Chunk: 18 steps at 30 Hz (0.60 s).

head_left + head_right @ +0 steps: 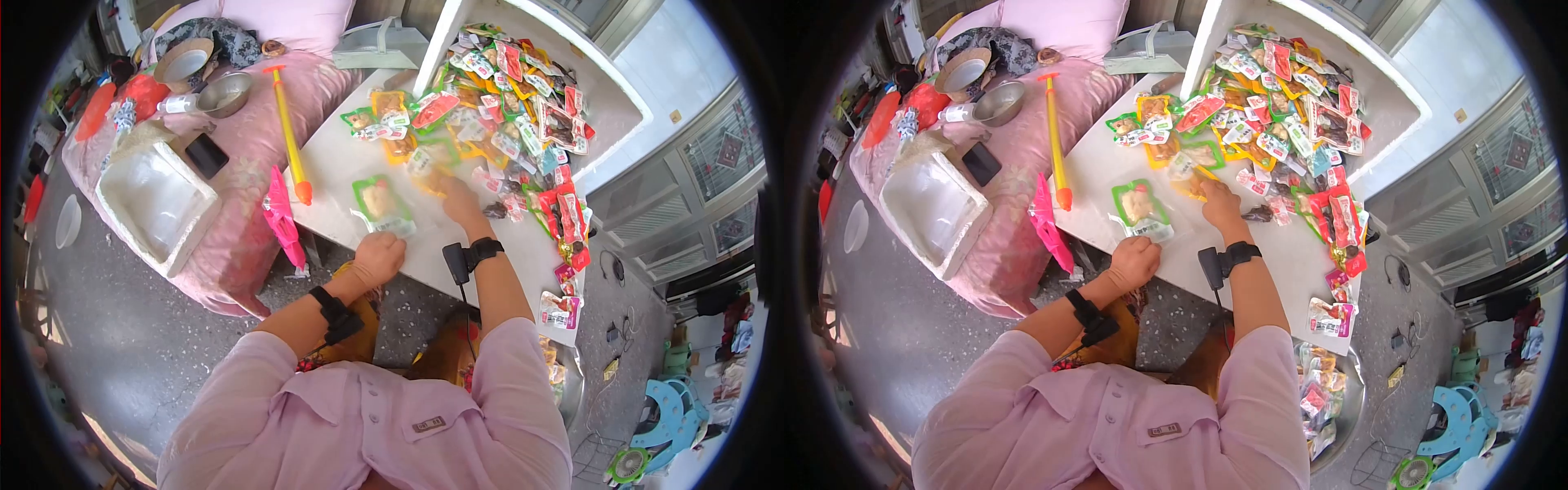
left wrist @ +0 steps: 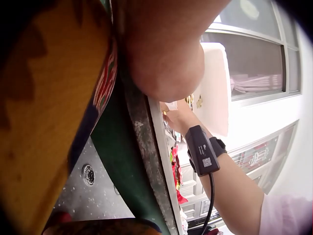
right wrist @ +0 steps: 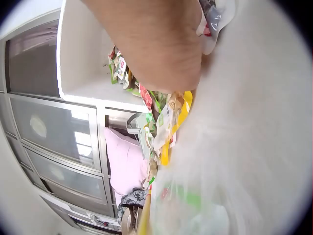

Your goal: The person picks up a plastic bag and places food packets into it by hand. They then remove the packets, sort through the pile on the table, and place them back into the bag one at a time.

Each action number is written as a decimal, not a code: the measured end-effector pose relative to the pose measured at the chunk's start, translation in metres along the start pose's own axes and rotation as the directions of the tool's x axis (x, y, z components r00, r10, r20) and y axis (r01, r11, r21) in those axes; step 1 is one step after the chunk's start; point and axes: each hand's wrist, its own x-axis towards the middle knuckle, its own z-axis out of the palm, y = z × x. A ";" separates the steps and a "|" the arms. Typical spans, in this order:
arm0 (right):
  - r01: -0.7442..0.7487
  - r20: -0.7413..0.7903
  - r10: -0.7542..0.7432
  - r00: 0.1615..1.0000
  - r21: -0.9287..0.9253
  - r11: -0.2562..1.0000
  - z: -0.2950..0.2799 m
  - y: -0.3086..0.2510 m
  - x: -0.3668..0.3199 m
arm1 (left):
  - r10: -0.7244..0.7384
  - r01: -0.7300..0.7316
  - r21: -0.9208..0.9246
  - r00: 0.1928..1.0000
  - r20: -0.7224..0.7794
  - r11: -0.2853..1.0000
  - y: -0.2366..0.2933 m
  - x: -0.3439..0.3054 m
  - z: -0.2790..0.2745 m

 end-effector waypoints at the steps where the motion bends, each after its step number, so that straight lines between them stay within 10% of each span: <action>1: 0.040 0.006 -0.040 0.999 -0.009 0.999 -0.001 0.002 -0.009 | 0.003 -0.003 0.002 1.000 -0.007 1.000 0.000 0.000 0.000; 5: 0.037 0.551 -0.041 0.833 0.020 0.999 -0.051 -0.004 -0.012 | 0.006 -0.006 0.014 1.000 -0.016 1.000 0.000 0.000 0.000; 9: 0.228 0.216 -0.229 0.949 0.033 0.973 -0.032 0.033 0.031 | -0.004 0.004 0.019 1.000 0.016 1.000 0.000 -0.003 0.002; 12: 0.079 -0.133 -0.046 0.990 0.254 0.964 0.014 0.026 0.080 | -0.029 0.029 -0.003 0.999 0.023 1.000 0.001 -0.002 -0.001; 18: -0.193 -0.068 0.194 0.979 0.024 0.981 -0.002 -0.076 0.062 | -0.010 0.010 -0.002 1.000 0.008 1.000 0.001 -0.001 -0.002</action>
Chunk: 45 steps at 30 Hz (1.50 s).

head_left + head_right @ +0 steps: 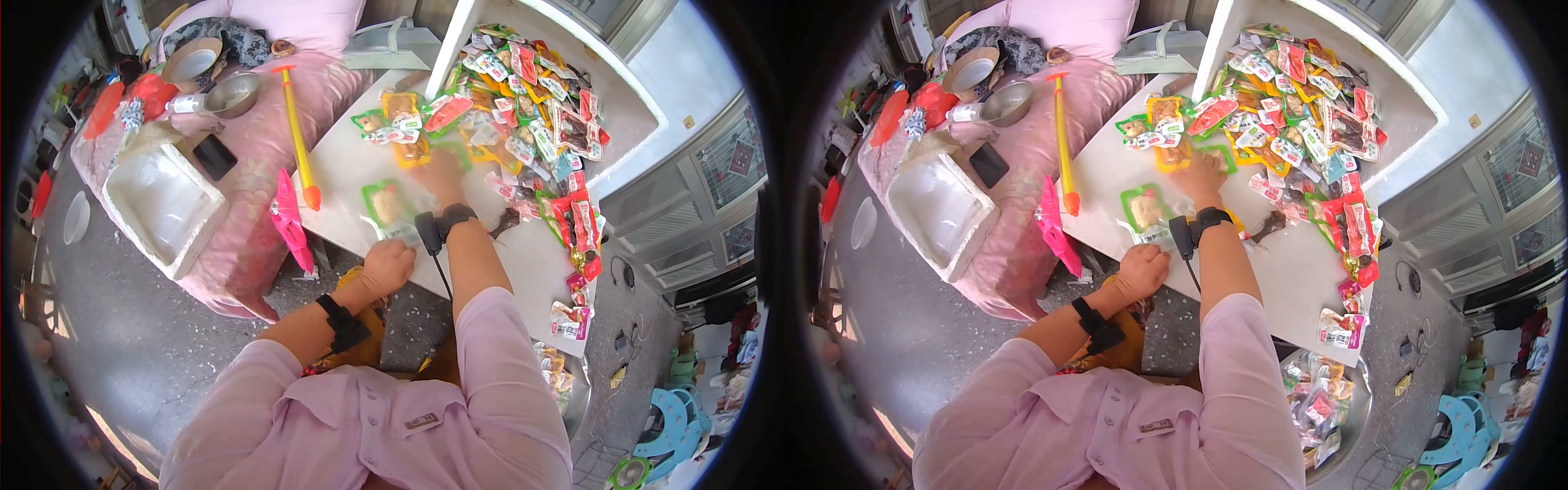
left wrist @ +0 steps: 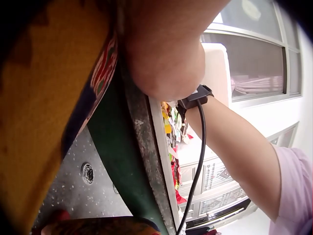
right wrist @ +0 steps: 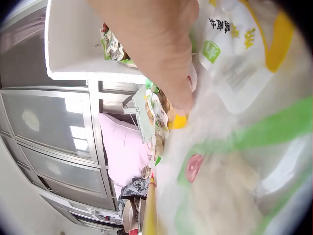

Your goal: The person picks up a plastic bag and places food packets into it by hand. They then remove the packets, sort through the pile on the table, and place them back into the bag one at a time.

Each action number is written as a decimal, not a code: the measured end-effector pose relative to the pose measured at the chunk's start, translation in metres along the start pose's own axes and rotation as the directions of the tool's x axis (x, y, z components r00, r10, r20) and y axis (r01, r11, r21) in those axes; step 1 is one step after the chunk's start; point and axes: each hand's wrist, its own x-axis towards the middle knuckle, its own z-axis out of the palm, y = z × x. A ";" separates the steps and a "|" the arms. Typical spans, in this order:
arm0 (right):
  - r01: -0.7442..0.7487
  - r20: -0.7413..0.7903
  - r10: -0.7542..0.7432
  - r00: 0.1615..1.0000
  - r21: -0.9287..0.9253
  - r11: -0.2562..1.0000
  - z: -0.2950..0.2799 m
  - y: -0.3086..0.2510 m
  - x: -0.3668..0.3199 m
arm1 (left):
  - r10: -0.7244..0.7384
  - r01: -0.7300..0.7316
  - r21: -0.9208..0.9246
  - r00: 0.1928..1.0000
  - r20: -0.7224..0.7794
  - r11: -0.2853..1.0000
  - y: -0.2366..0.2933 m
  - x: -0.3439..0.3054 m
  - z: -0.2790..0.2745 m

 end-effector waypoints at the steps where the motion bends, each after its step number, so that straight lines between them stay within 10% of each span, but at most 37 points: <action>1: 0.010 0.017 -0.010 1.000 -0.004 1.000 0.002 0.001 0.005 | 0.010 -0.010 0.001 1.000 -0.009 1.000 -0.002 0.001 0.000; 9: 0.128 0.068 -0.116 0.991 -0.224 0.966 0.003 0.048 0.000 | 0.002 -0.002 -0.001 1.000 -0.012 1.000 -0.001 -0.001 0.002; 17: 0.094 -0.319 0.104 0.942 0.548 0.831 -0.032 0.100 -0.034 | -0.093 0.091 0.031 0.992 0.085 0.995 0.001 -0.001 0.004; 20: 0.177 -0.368 0.006 0.930 0.461 0.870 -0.049 0.109 -0.082 | -0.216 0.219 0.005 0.954 0.207 0.976 0.003 0.006 0.002; 22: 0.163 -0.296 0.105 0.949 0.750 0.641 -0.069 0.101 -0.125 | -0.321 0.340 -0.037 0.913 0.252 0.940 0.005 0.013 0.001; 24: 0.017 0.062 0.235 0.970 0.948 -0.317 -0.074 0.087 -0.164 | -0.434 0.473 -0.101 0.860 0.266 0.875 0.011 0.017 0.002; 43: -0.040 0.269 0.210 0.940 0.697 -0.715 -0.006 0.037 -0.224 | -0.319 0.328 -0.022 0.931 0.179 0.944 0.059 0.036 -0.011; 45: -0.223 0.305 0.036 0.952 0.769 -0.599 0.001 0.036 -0.215 | -0.328 0.336 0.008 0.916 0.232 0.942 0.063 0.038 -0.013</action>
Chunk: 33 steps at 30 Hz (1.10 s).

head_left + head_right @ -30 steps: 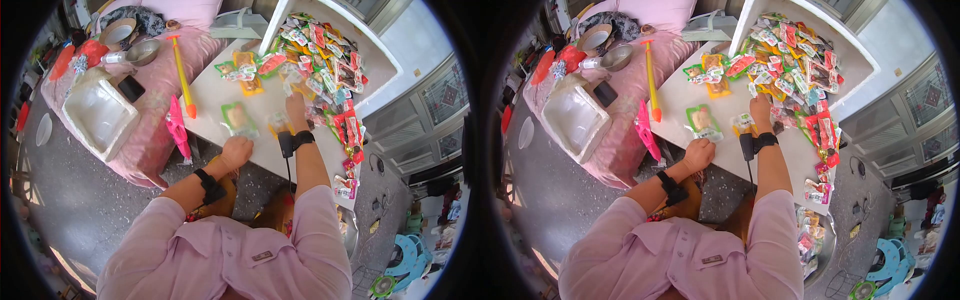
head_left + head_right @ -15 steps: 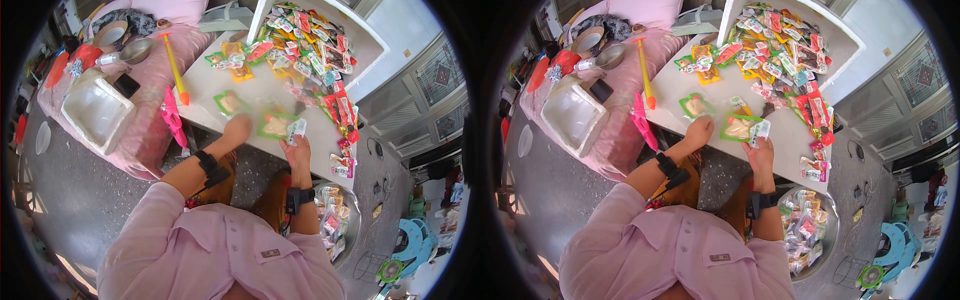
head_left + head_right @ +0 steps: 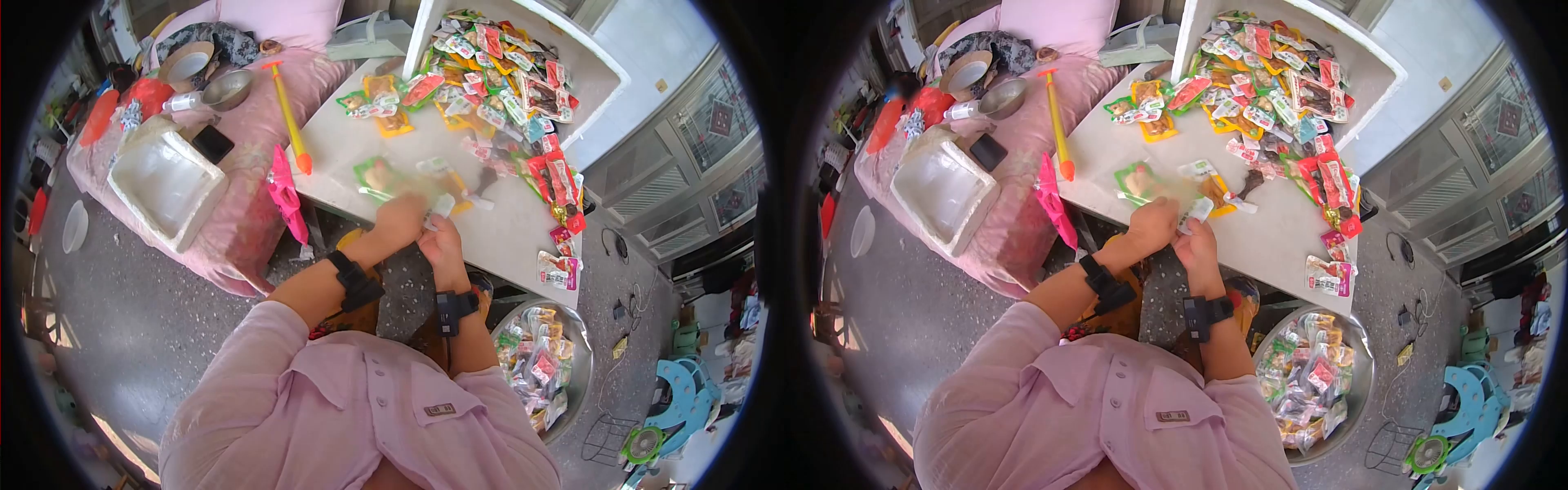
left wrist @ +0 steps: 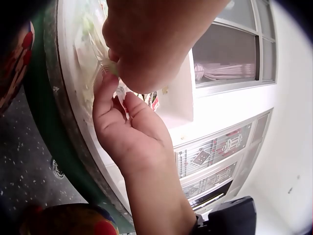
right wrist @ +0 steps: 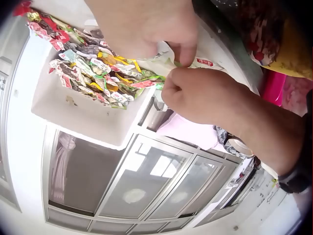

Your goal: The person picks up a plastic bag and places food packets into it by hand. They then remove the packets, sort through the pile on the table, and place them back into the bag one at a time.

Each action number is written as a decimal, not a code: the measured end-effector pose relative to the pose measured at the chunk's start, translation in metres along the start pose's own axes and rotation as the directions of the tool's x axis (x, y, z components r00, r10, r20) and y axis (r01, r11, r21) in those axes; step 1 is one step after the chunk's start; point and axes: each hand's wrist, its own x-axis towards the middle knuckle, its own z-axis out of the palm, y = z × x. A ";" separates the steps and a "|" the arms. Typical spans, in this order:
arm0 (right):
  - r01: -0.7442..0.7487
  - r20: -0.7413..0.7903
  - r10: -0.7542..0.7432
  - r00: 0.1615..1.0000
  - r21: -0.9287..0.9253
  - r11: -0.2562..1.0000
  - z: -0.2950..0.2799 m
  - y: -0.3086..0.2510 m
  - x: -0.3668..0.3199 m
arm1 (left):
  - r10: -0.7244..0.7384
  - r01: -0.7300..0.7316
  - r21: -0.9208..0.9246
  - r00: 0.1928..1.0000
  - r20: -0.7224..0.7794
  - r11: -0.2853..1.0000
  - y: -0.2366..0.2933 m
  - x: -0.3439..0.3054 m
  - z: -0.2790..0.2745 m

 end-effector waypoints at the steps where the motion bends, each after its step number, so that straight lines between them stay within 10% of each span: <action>1: -0.065 0.052 0.070 0.996 -0.092 0.994 -0.002 0.000 0.003 | 0.011 -0.010 -0.006 1.000 0.005 1.000 0.000 -0.001 -0.001; 7: 0.031 -0.116 -0.226 0.967 -0.830 0.558 -0.013 -0.005 0.014 | 0.044 -0.044 -0.025 0.999 -0.022 0.999 -0.004 -0.009 -0.005; 10: 0.142 0.013 -0.250 0.968 -0.849 0.508 -0.011 0.007 0.028 | 0.029 -0.031 -0.054 0.999 -0.033 0.998 0.000 -0.009 -0.006; 14: -0.099 -0.038 0.108 0.993 -0.761 0.641 0.011 -0.003 0.033 | 0.057 -0.063 -0.073 0.995 -0.079 0.995 -0.012 -0.009 0.001; 20: -0.003 0.090 0.193 0.977 -0.901 0.434 0.009 -0.055 0.016 | 0.291 -0.297 0.017 0.923 -0.253 0.955 -0.028 -0.008 0.009; 25: 0.074 -0.012 -0.200 0.980 -0.908 0.413 -0.011 -0.108 0.021 | 0.383 -0.365 0.120 0.899 -0.215 0.923 -0.040 -0.013 0.026; 27: 0.242 0.107 -0.490 0.865 -0.945 0.222 -0.050 -0.128 0.047 | 0.387 -0.373 0.105 0.890 -0.239 0.922 -0.039 -0.013 0.026; 29: 0.206 0.447 -0.630 0.635 -0.884 -0.419 -0.093 -0.155 0.074 | 0.389 -0.374 0.108 0.893 -0.226 0.921 -0.039 -0.013 0.026; 33: -0.171 0.407 -0.675 0.615 -0.767 -0.618 -0.124 -0.186 0.097 | 0.381 -0.361 0.127 0.900 -0.213 0.924 -0.039 -0.013 0.026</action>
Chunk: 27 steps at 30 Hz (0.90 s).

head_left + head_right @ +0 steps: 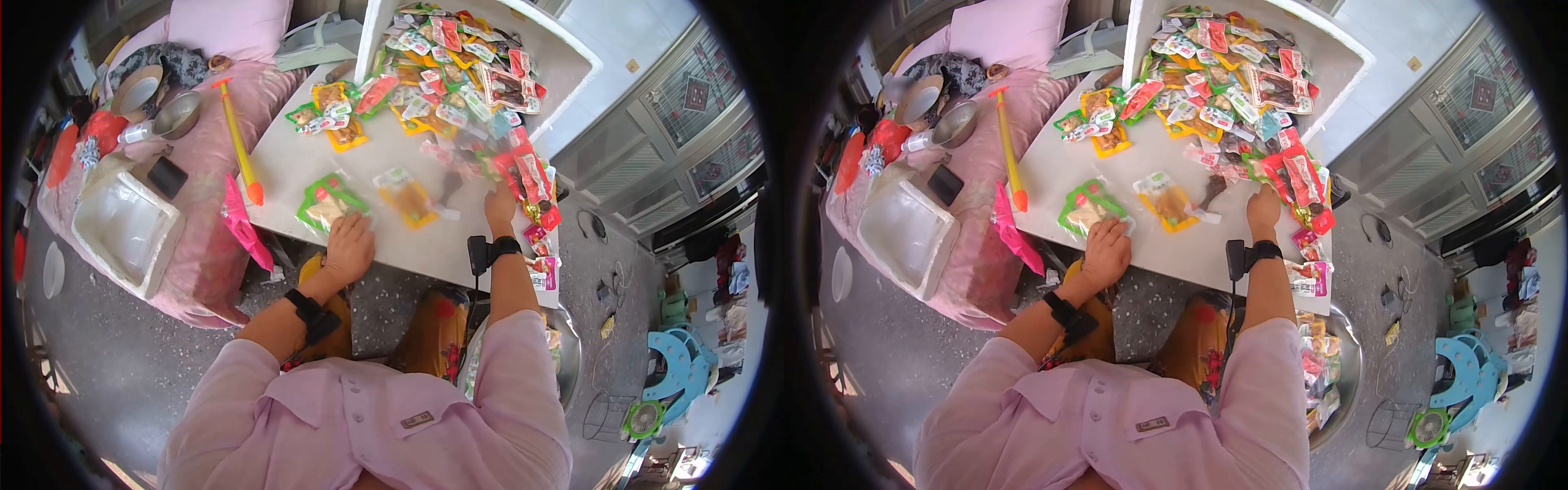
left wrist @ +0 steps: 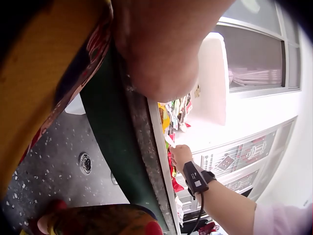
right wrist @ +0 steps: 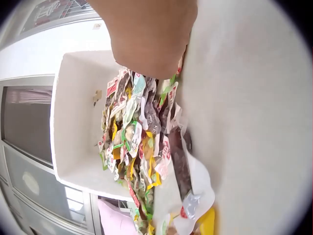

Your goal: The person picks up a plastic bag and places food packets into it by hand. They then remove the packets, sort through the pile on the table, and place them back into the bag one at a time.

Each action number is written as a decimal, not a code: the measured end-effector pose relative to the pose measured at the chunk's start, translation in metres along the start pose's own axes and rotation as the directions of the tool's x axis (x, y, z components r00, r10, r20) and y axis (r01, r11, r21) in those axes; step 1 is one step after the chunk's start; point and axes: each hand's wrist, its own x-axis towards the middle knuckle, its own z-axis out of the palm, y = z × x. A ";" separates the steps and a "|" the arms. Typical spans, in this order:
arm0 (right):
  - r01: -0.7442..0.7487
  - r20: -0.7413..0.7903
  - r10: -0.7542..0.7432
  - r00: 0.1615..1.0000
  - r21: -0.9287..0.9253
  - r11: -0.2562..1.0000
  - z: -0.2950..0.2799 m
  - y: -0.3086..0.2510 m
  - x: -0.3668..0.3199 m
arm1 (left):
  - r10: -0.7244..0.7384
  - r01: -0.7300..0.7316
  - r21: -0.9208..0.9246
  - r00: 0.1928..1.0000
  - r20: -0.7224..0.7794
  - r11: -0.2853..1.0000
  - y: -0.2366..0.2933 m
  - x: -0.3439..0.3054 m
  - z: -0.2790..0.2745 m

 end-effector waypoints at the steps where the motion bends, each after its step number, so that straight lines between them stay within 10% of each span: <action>1: -0.023 0.000 0.023 1.000 -0.087 0.996 0.001 0.000 0.003 | 0.001 -0.001 -0.002 1.000 0.005 1.000 0.000 0.000 0.000; 12: 0.147 0.077 -0.125 0.989 -0.464 0.874 0.027 0.009 0.042 | 0.000 -0.001 0.016 0.999 0.042 1.000 -0.001 0.003 0.001; 27: 0.266 -0.111 -0.243 0.964 0.336 0.904 -0.056 -0.058 -0.016 | -0.001 0.001 0.019 1.000 0.021 1.000 -0.001 -0.001 0.002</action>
